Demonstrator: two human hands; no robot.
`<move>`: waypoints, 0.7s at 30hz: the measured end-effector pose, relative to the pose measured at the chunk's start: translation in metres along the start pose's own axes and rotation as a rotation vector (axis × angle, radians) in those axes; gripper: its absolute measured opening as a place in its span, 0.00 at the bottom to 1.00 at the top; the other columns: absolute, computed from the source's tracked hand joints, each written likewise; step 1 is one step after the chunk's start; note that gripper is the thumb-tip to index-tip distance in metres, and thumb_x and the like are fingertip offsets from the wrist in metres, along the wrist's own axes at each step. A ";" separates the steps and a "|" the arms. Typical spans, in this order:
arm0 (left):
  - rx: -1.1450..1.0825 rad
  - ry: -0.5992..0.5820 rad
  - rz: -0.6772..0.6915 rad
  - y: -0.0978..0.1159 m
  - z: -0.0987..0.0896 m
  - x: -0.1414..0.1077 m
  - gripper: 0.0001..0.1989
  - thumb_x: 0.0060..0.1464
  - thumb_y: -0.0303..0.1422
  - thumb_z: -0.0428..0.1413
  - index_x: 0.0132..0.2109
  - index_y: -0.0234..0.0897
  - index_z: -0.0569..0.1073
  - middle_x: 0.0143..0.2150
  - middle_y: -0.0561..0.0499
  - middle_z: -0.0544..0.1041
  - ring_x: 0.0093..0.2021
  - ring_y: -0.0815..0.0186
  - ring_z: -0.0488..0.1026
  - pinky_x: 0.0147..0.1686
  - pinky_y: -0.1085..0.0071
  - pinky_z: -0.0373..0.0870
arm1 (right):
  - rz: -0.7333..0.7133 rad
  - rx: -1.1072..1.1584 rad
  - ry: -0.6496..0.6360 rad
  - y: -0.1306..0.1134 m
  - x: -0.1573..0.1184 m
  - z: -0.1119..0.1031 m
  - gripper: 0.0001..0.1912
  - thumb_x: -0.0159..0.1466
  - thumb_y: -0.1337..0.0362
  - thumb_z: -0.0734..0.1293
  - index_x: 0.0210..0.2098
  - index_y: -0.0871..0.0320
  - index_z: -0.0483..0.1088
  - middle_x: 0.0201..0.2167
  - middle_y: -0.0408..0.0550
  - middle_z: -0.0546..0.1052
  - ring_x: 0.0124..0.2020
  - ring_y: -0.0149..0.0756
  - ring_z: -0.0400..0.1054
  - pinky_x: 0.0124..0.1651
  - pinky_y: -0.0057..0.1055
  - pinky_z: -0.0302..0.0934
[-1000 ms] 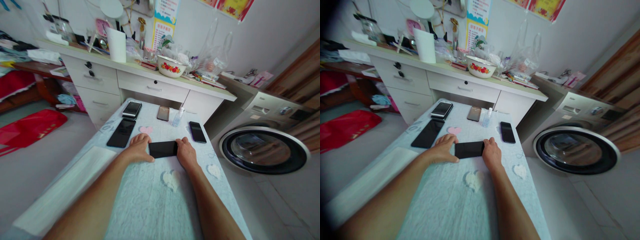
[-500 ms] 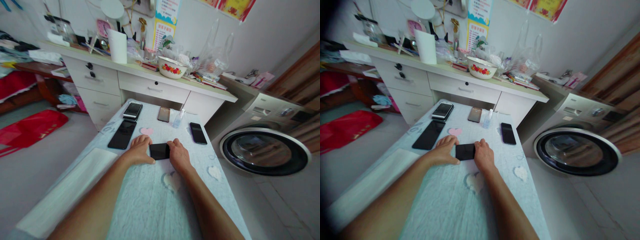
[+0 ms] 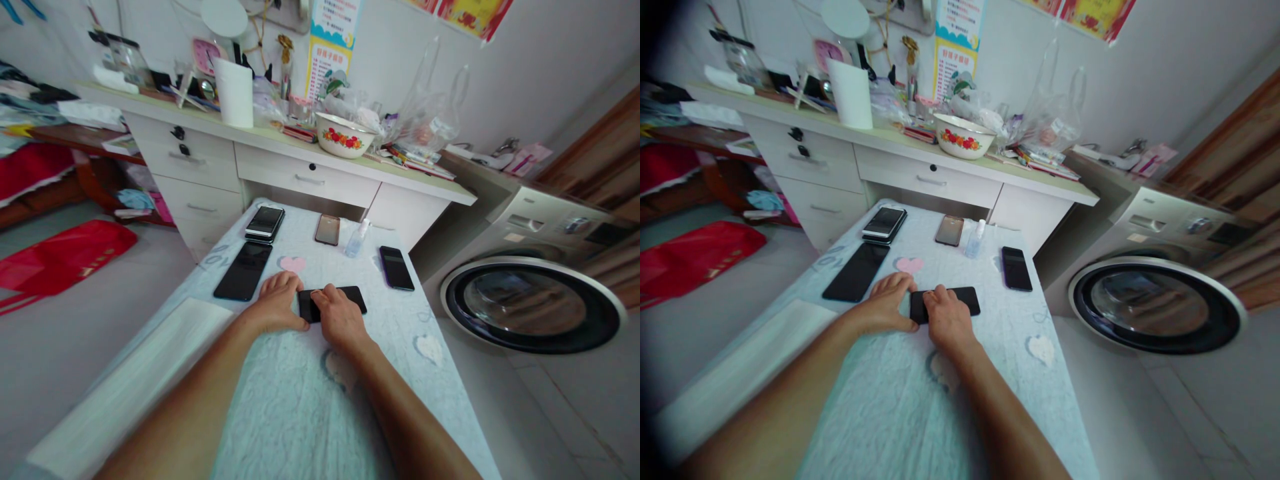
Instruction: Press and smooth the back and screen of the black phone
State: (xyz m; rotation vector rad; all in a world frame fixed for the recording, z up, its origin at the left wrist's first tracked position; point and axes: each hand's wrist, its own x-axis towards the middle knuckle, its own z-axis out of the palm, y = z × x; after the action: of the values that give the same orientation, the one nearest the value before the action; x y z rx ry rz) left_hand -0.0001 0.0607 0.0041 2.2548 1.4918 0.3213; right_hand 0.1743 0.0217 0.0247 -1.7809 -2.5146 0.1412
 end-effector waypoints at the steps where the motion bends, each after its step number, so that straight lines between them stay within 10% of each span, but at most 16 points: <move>1: 0.000 0.001 0.003 0.000 0.000 0.000 0.32 0.29 0.47 0.63 0.44 0.44 0.62 0.50 0.50 0.63 0.56 0.53 0.60 0.54 0.61 0.56 | 0.005 -0.001 0.005 0.000 0.000 0.000 0.17 0.68 0.64 0.54 0.54 0.49 0.65 0.46 0.47 0.68 0.44 0.38 0.61 0.37 0.29 0.54; 21: -0.001 0.001 0.018 -0.001 0.000 0.000 0.32 0.30 0.46 0.62 0.44 0.44 0.62 0.51 0.49 0.63 0.56 0.53 0.60 0.55 0.61 0.56 | 0.329 -0.051 0.104 0.057 -0.009 0.002 0.16 0.69 0.66 0.52 0.47 0.50 0.68 0.41 0.47 0.67 0.38 0.35 0.63 0.33 0.29 0.50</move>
State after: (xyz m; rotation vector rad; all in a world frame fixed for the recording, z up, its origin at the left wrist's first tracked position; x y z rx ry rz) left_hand -0.0009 0.0616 0.0034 2.2684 1.4727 0.3287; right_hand 0.2301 0.0321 0.0168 -2.1485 -2.1579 -0.0028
